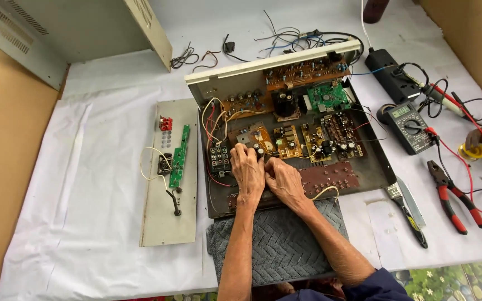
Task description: The person works on an open electronic device, manipulating wires and components on a circuit board. They use a multimeter to test connections and handle various wires and small parts throughout the process.
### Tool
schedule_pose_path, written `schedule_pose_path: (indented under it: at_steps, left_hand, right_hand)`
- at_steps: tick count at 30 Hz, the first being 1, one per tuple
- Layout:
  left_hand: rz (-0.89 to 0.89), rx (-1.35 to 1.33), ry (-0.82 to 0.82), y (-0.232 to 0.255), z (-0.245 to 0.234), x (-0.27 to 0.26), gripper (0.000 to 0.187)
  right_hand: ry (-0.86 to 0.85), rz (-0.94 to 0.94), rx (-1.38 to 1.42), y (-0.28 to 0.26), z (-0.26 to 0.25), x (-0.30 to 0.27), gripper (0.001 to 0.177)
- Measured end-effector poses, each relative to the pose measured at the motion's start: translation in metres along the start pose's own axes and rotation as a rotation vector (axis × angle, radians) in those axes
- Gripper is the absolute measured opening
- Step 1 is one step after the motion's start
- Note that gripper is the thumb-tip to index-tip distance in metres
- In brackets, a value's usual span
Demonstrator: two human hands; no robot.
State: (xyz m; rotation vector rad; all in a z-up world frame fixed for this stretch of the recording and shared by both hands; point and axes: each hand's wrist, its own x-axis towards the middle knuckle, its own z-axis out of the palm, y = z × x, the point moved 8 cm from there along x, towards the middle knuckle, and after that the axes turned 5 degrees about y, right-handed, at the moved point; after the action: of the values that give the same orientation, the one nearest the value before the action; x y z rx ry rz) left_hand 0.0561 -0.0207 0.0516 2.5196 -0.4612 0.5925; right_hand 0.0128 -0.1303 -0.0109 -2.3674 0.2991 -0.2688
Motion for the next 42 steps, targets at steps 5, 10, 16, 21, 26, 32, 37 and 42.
schedule_pose_path:
  at_steps: [5,10,16,21,26,32,37,42]
  left_hand:
    - [0.004,0.014,-0.006,0.0,0.001,0.003,0.031]
    - [-0.004,0.002,-0.009,-0.002,0.002,0.005,0.03]
    - [-0.008,-0.015,0.007,-0.004,0.002,0.002,0.029]
    - [0.004,0.008,0.022,-0.01,0.017,0.002,0.032]
    - [-0.01,-0.016,0.028,-0.011,0.017,0.0,0.032]
    - [-0.011,0.004,0.025,-0.008,0.011,-0.001,0.032]
    - [0.002,0.007,0.022,-0.004,0.003,0.002,0.032]
    - [0.008,0.023,0.033,-0.006,0.007,0.003,0.033]
  right_hand:
    - [-0.014,0.016,0.026,-0.007,-0.007,-0.001,0.012]
    - [-0.014,0.025,0.023,-0.008,-0.008,0.001,0.012]
    - [-0.012,0.005,0.019,-0.005,-0.005,0.001,0.01]
    - [-0.004,-0.004,0.047,-0.007,-0.009,0.003,0.008]
    - [-0.007,-0.001,0.022,-0.007,-0.008,0.002,0.01]
    - [-0.006,-0.008,-0.001,-0.011,-0.01,-0.001,0.009]
    - [-0.002,-0.007,-0.002,-0.013,-0.012,0.001,0.009]
    - [0.005,-0.022,0.001,-0.013,-0.012,0.001,0.01]
